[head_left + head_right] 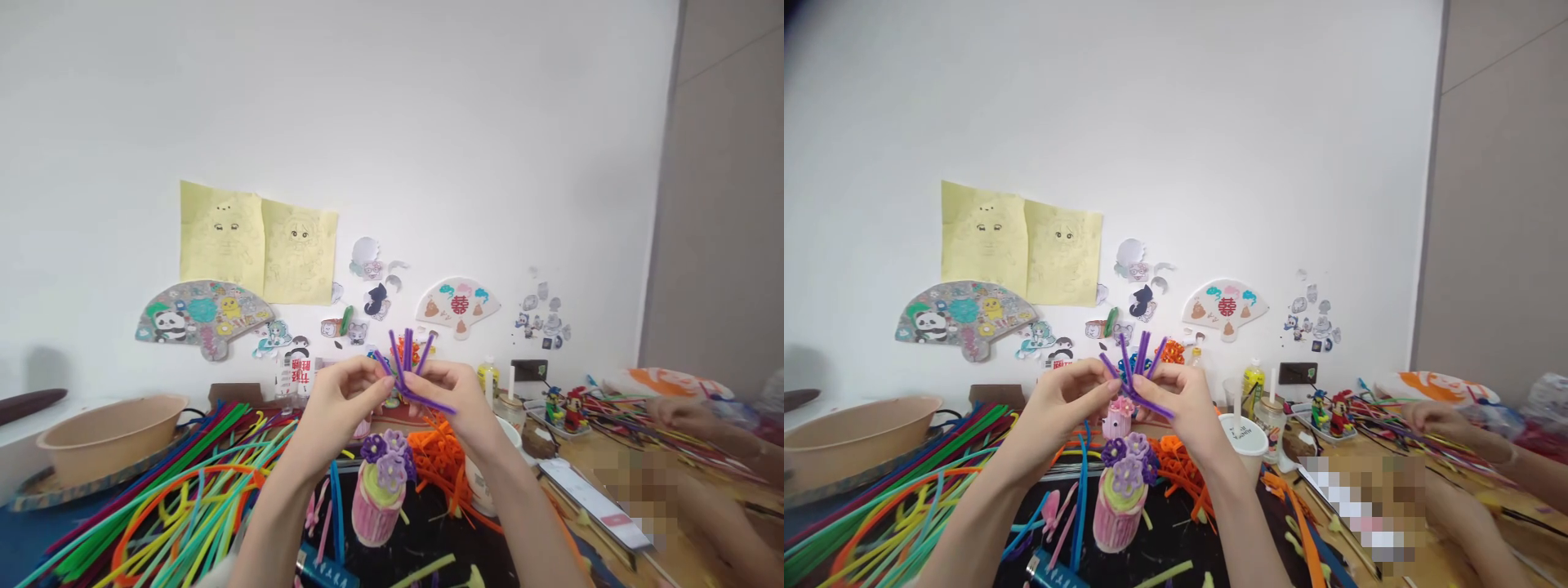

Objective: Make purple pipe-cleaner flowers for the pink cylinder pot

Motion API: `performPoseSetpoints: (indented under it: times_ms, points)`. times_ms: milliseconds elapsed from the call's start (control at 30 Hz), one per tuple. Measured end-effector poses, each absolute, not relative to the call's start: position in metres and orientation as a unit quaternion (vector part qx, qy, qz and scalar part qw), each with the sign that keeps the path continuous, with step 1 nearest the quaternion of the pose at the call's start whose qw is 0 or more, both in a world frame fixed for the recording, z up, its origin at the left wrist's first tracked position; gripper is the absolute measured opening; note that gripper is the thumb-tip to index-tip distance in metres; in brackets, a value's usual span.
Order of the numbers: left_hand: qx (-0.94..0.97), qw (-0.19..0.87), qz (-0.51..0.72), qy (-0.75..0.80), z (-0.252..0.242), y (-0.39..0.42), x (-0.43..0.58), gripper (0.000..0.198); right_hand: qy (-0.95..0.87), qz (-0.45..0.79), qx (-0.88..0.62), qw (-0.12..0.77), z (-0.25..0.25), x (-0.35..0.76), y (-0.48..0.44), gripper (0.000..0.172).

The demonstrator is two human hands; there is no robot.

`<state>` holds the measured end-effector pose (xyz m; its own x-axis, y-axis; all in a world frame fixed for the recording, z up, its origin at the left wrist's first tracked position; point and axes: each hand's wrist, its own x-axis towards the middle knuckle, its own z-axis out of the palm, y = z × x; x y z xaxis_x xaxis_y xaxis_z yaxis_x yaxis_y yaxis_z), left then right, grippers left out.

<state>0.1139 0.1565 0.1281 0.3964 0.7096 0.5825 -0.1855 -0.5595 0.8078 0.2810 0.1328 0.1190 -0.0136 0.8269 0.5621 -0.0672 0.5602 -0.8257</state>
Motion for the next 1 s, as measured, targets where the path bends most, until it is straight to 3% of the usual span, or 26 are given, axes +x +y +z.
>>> performPoseSetpoints:
  times_ms: [400,767,1000]
  points:
    - [0.769,0.329,0.511,0.197,0.127,0.158,0.114,0.022,-0.607,0.378,-0.338,0.612,0.121,0.273,0.13,0.033]
    - [0.693,0.442,0.535,0.194,0.125,0.155,0.117,0.021,-0.65,0.357,-0.279,0.61,0.118,0.276,0.131,0.023]
    - [0.711,0.433,0.514,0.208,0.128,0.154,0.117,0.025,-0.673,0.322,-0.314,0.588,0.118,0.283,0.131,0.025]
